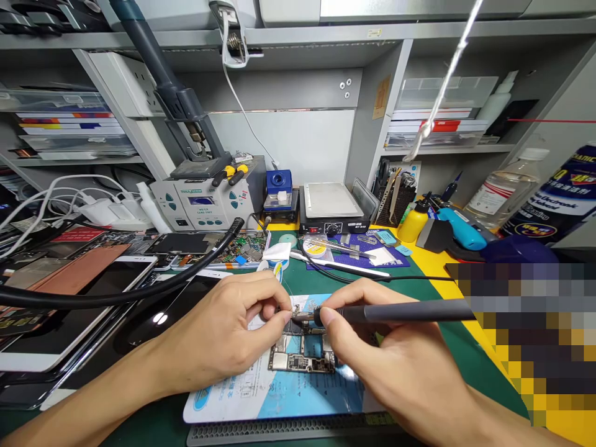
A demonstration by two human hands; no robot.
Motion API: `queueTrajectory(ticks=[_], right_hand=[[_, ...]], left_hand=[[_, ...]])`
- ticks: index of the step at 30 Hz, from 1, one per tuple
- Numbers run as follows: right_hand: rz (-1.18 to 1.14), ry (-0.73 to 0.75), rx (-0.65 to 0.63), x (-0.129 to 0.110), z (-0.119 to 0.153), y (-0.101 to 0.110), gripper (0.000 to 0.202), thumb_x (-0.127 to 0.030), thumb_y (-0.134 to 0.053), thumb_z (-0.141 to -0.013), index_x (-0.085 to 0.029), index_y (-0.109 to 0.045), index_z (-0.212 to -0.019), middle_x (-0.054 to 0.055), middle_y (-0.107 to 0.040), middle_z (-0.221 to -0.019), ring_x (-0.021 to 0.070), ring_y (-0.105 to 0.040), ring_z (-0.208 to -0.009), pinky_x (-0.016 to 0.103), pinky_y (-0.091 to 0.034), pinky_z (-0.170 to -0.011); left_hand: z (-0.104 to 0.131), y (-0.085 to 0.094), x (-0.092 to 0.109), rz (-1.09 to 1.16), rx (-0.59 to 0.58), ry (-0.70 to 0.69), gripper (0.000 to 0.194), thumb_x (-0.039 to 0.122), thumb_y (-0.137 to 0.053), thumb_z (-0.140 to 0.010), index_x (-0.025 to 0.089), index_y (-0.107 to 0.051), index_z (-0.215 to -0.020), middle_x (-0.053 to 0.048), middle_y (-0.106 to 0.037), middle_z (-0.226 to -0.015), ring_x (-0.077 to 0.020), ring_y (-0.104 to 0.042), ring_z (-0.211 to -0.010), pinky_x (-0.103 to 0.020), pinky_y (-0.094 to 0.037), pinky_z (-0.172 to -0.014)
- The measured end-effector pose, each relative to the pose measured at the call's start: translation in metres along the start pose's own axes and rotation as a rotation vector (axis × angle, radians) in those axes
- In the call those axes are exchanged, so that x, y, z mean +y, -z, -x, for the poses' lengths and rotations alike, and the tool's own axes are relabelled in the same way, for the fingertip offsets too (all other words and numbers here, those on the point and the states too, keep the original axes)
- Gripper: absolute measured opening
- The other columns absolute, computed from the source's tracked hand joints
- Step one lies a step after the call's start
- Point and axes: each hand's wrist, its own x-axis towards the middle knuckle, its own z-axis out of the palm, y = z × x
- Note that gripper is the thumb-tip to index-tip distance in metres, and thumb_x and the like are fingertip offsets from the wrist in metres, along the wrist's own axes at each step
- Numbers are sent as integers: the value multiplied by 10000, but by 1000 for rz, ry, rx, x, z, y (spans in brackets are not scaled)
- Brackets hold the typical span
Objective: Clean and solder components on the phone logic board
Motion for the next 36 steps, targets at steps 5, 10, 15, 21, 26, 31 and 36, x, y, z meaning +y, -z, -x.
queueTrajectory(ticks=[5,10,15,21,26,31,36], right_hand=[[7,-33,-51,2,2,2,261,-461,-653,-954,-263,-695,-789,-33,-691,-575,148,-633,-486,226,-504,-472],[18,-48,-81,4,1,3,266,-455,-629,-976,-260,-689,-804,-34,-685,-580,141,-616,-487,217,-492,-459],[-9,-29,-21,0,-4,-1,250,-424,-656,-928,-256,-695,-746,-40,-670,-525,125,-581,-414,201,-456,-393],[2,-22,-21,1,-2,0,243,-412,-659,-925,-256,-703,-744,-37,-674,-521,127,-602,-423,192,-478,-409],[-20,-23,-20,4,-2,-1,252,-432,-665,-938,-255,-696,-761,-40,-673,-527,119,-591,-412,185,-469,-393],[-39,-52,-67,9,1,1,272,-475,-654,-980,-255,-694,-825,-43,-691,-555,111,-596,-420,177,-473,-403],[-59,-76,-81,11,3,3,328,-533,-637,-988,-249,-687,-832,-29,-697,-571,118,-613,-447,176,-488,-418]], left_hand=[[1,1,-3,2,4,-13,109,153,-589,-861,203,-662,-798,19,-597,-758,-142,-541,-682,-289,-393,-641],[1,2,-2,6,-6,-9,110,145,-589,-846,201,-659,-782,21,-596,-763,-134,-539,-668,-282,-393,-622],[1,2,0,4,6,-3,104,137,-602,-845,200,-664,-790,29,-589,-762,-128,-535,-678,-273,-397,-628],[0,2,-2,11,23,-12,101,130,-606,-840,196,-664,-790,34,-587,-758,-122,-536,-682,-266,-395,-625],[0,-1,-2,14,46,-26,105,124,-603,-837,190,-655,-774,34,-589,-748,-121,-535,-683,-267,-392,-627],[2,-3,-2,7,60,-17,102,128,-612,-844,189,-659,-776,35,-583,-740,-121,-526,-674,-272,-386,-626],[3,-3,-2,11,55,-7,102,128,-618,-842,193,-664,-778,38,-584,-740,-121,-526,-671,-274,-386,-625]])
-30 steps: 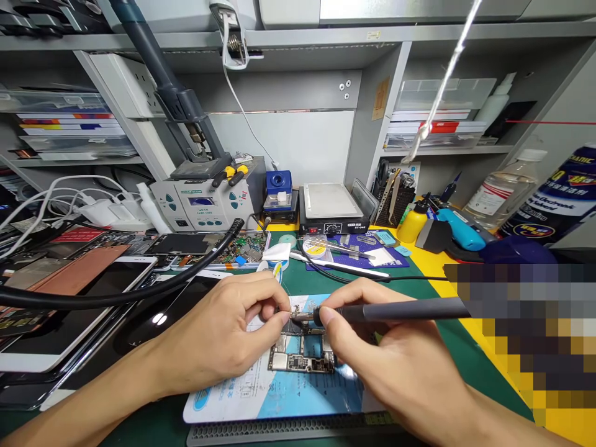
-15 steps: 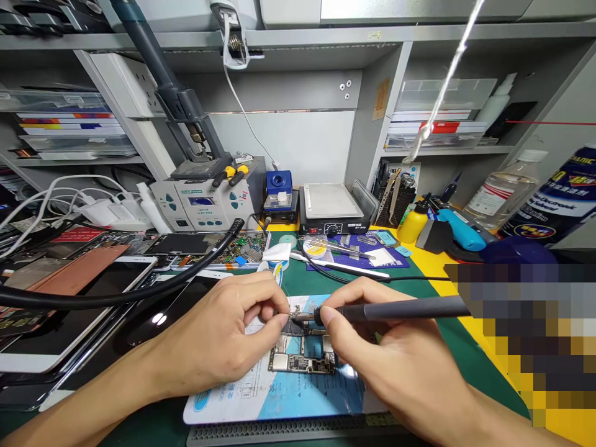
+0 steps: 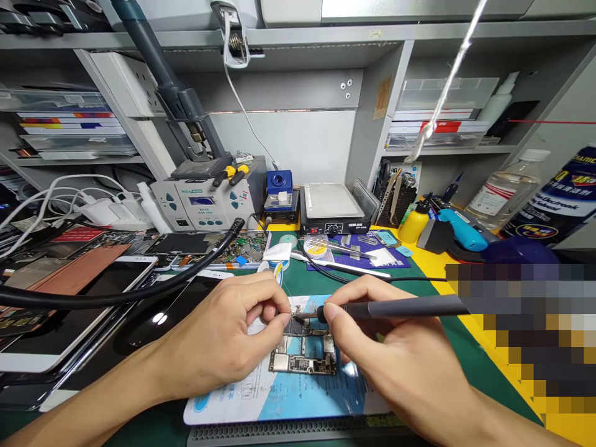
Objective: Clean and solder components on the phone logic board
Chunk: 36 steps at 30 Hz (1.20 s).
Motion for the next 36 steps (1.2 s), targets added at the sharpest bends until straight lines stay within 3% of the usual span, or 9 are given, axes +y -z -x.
queueTrajectory(ticks=[6,10,12,14,17,23,28,36], right_hand=[[-114,-82,40,-3,-2,-4,332,-571,-671,-959,-252,-696,-874,-28,-680,-540,129,-616,-425,172,-520,-407],[-189,57,151,-7,-6,-5,224,-482,-686,-965,-273,-744,-1025,-6,-761,-666,146,-657,-430,182,-530,-364],[-135,162,186,-9,-7,-4,153,-399,-669,-978,-304,-753,-1063,-30,-753,-633,139,-659,-420,166,-532,-368],[-40,226,149,-9,-7,-2,125,-329,-682,-962,-322,-760,-1059,-47,-747,-615,134,-672,-439,152,-547,-400],[40,256,77,-3,-5,-3,148,-298,-745,-903,-309,-751,-1050,-22,-795,-747,160,-731,-555,171,-583,-460],[-2,287,-5,4,-3,-13,146,-250,-715,-913,-286,-728,-1054,-13,-770,-810,149,-718,-617,186,-586,-532],[-58,257,51,0,-2,-15,94,-290,-691,-921,-256,-742,-993,-10,-743,-742,126,-618,-510,197,-537,-488],[22,252,29,2,-5,-8,76,-304,-695,-941,-269,-743,-988,10,-771,-831,172,-719,-649,222,-597,-561]], left_hand=[[0,0,0,22,30,-11,107,123,-631,-835,191,-662,-759,48,-567,-708,-100,-500,-635,-246,-374,-588],[0,-3,0,72,102,-16,111,118,-631,-829,183,-664,-744,56,-553,-670,-81,-479,-591,-218,-370,-556],[0,-5,0,82,145,-18,110,119,-630,-823,178,-663,-737,57,-539,-655,-75,-473,-575,-211,-368,-546],[1,-6,1,87,182,-26,111,118,-625,-818,173,-661,-729,57,-522,-638,-74,-468,-565,-209,-367,-541],[2,-8,3,83,230,-52,119,127,-618,-823,168,-655,-718,58,-496,-615,-75,-457,-551,-211,-361,-534],[4,-12,6,73,261,-119,131,143,-605,-850,167,-666,-736,52,-505,-617,-76,-461,-546,-215,-369,-544],[4,-12,9,80,256,-131,142,147,-596,-860,163,-676,-745,50,-496,-606,-78,-455,-534,-219,-369,-535],[5,-12,9,103,241,-114,131,145,-598,-859,161,-692,-769,45,-506,-613,-84,-459,-542,-221,-365,-523]])
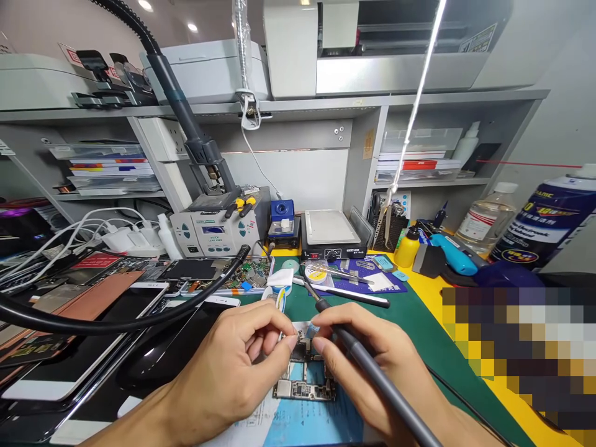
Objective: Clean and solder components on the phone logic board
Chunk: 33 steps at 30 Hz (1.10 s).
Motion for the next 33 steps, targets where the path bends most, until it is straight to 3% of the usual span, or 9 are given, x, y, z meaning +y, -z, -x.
queueTrajectory(ticks=[5,10,16,23,28,33], right_hand=[[-60,-81,2,4,3,-1,168,-353,-729,-934,-276,-710,-1082,15,-772,-859,179,-725,-663,232,-603,-558],[-161,-110,-9,3,2,-2,143,-341,-711,-953,-258,-719,-1069,-17,-711,-743,143,-666,-568,222,-580,-533],[-173,-167,8,-3,-3,-1,196,-407,-728,-940,-234,-717,-1030,-32,-643,-664,142,-622,-541,227,-557,-502],[-251,-183,30,-6,-5,-2,218,-424,-750,-912,-224,-736,-999,-3,-686,-714,144,-625,-544,222,-549,-481],[-316,-239,38,-7,-5,-3,255,-446,-771,-884,-224,-732,-1002,11,-721,-750,149,-637,-533,245,-582,-500],[-171,-129,105,-5,-3,-2,252,-379,-794,-870,-261,-717,-1079,51,-776,-910,196,-714,-638,263,-604,-521]], left_hand=[[-1,-1,0,10,5,-7,127,148,-597,-861,159,-689,-774,45,-503,-616,-85,-457,-544,-222,-363,-521],[1,-1,-1,-9,-1,-11,131,151,-591,-874,161,-690,-788,44,-505,-615,-88,-465,-545,-225,-370,-523],[2,2,-4,-119,60,-114,89,140,-581,-873,161,-665,-850,22,-543,-692,-103,-480,-568,-251,-395,-547],[0,3,-15,-271,136,-308,266,112,-565,-969,177,-662,-1209,-78,-613,-1049,-172,-632,-842,-302,-519,-715],[0,2,-22,-374,130,-407,185,98,-575,-981,179,-714,-1072,-54,-599,-999,-109,-525,-618,-278,-454,-579],[0,0,-22,-409,118,-415,183,88,-550,-970,167,-715,-982,-58,-589,-949,-143,-577,-668,-283,-469,-581]])
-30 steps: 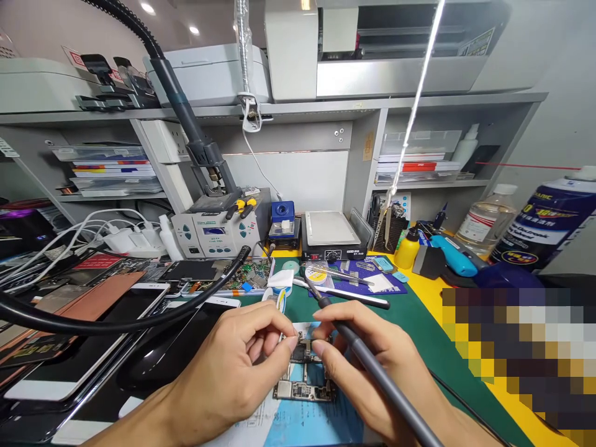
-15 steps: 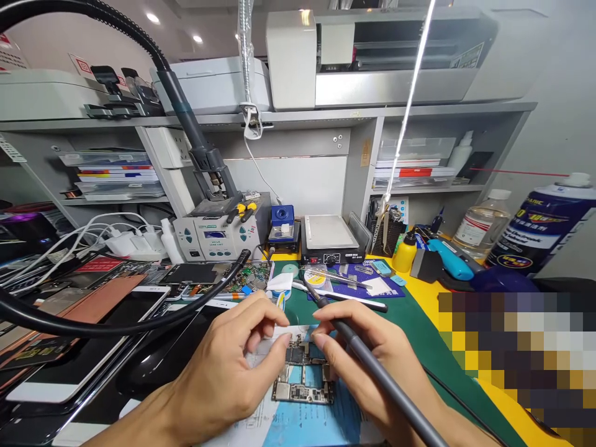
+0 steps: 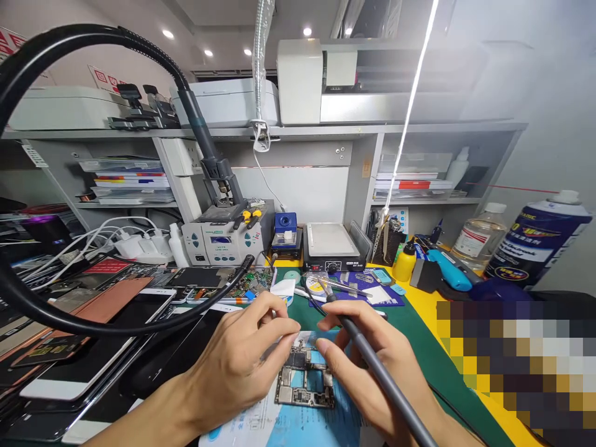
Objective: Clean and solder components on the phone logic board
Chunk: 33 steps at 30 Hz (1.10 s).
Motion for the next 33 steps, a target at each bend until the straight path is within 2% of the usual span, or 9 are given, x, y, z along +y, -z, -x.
queueTrajectory(ticks=[2,4,8,13,15,19,23,28,33], right_hand=[[29,95,79,3,3,-2,250,-344,-787,-878,-296,-710,-1110,49,-780,-967,183,-697,-622,254,-585,-505],[34,197,118,6,7,-4,242,-311,-758,-901,-317,-707,-1137,27,-760,-886,164,-653,-565,247,-558,-491],[122,376,73,11,10,-9,276,-248,-741,-889,-302,-719,-1159,-8,-665,-704,152,-590,-479,243,-532,-479],[139,501,64,11,7,-17,329,-159,-719,-886,-353,-710,-1151,-4,-772,-877,169,-705,-635,228,-600,-646],[102,485,101,9,8,-22,276,-174,-687,-919,-360,-730,-1118,0,-785,-874,184,-720,-668,253,-610,-685],[73,429,135,2,10,-27,232,-239,-680,-918,-395,-756,-1072,0,-778,-815,217,-723,-650,299,-610,-662],[43,326,154,-1,11,-24,111,-296,-706,-902,-353,-774,-968,23,-778,-804,233,-735,-660,281,-597,-635],[33,237,120,10,8,-15,106,-313,-742,-897,-293,-749,-1000,29,-786,-859,199,-746,-696,228,-606,-659],[134,187,64,22,1,-2,129,-350,-711,-943,-281,-706,-1052,14,-772,-858,167,-722,-646,192,-571,-540]], left_hand=[[0,-2,2,-15,7,-2,181,98,-541,-970,164,-708,-959,-60,-591,-919,-174,-620,-726,-293,-493,-607],[-1,-3,4,-21,12,3,184,103,-532,-966,164,-704,-944,-58,-593,-894,-181,-622,-721,-297,-492,-601],[-2,-5,9,26,16,60,187,106,-529,-944,164,-705,-922,-47,-589,-869,-167,-596,-672,-297,-452,-569],[-4,-5,12,101,23,123,179,113,-533,-918,153,-706,-899,-42,-598,-853,-161,-593,-670,-305,-443,-581],[-4,-5,13,107,33,117,182,112,-527,-913,153,-702,-884,-42,-601,-842,-163,-591,-664,-309,-440,-577],[-3,-5,13,71,46,76,197,101,-516,-915,150,-699,-861,-42,-595,-815,-168,-590,-666,-311,-441,-578],[-4,-5,11,16,51,22,210,84,-523,-924,148,-713,-859,-38,-581,-803,-173,-576,-685,-318,-421,-589],[-3,-2,5,-18,57,-6,216,72,-527,-933,140,-702,-826,-36,-565,-804,-165,-546,-689,-307,-415,-598],[-2,0,0,-43,72,-17,218,78,-530,-950,134,-704,-830,-37,-557,-822,-156,-537,-694,-296,-408,-597]])
